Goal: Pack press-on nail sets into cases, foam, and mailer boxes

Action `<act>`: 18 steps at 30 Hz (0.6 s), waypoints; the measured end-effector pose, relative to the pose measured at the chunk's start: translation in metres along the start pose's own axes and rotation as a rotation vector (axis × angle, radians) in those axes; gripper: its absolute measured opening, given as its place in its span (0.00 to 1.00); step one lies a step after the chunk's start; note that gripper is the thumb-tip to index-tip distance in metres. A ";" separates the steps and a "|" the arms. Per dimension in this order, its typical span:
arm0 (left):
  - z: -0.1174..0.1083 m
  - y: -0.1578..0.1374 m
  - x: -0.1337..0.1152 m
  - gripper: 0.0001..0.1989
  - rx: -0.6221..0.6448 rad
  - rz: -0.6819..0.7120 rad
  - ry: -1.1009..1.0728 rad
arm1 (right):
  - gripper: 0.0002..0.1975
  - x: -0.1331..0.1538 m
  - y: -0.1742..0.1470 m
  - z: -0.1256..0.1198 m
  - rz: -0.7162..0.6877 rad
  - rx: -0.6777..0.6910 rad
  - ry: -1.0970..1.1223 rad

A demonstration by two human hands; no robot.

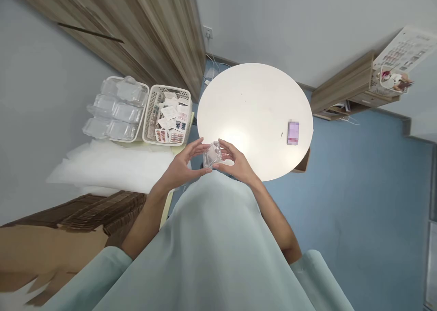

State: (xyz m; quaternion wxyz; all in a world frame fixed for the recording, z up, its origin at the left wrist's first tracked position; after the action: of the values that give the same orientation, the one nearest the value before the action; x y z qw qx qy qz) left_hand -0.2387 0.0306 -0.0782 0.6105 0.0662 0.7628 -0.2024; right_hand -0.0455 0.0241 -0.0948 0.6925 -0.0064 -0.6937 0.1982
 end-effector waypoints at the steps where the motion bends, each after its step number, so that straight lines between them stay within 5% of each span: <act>1: 0.011 0.003 -0.003 0.51 0.007 -0.009 0.005 | 0.49 -0.003 -0.006 -0.008 0.003 0.001 0.014; 9: 0.073 0.023 -0.018 0.51 0.075 -0.029 0.048 | 0.50 -0.021 -0.036 -0.061 0.006 -0.042 0.127; 18: 0.102 0.025 -0.022 0.48 0.064 -0.030 0.080 | 0.46 -0.020 -0.050 -0.091 0.016 0.009 0.089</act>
State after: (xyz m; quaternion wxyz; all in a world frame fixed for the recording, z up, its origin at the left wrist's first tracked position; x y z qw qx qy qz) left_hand -0.1323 0.0164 -0.0808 0.5739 0.0822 0.7808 -0.2330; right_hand 0.0563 -0.0032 -0.1029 0.7211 -0.0174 -0.6612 0.2063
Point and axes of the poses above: each hand's wrist, its own y-axis towards the middle knuckle, its own z-axis out of the palm, x = y × z, the point moved 7 cm from there along y, towards the middle knuckle, and after that the axes turned 2 degrees about -x, right-handed, at the moved point
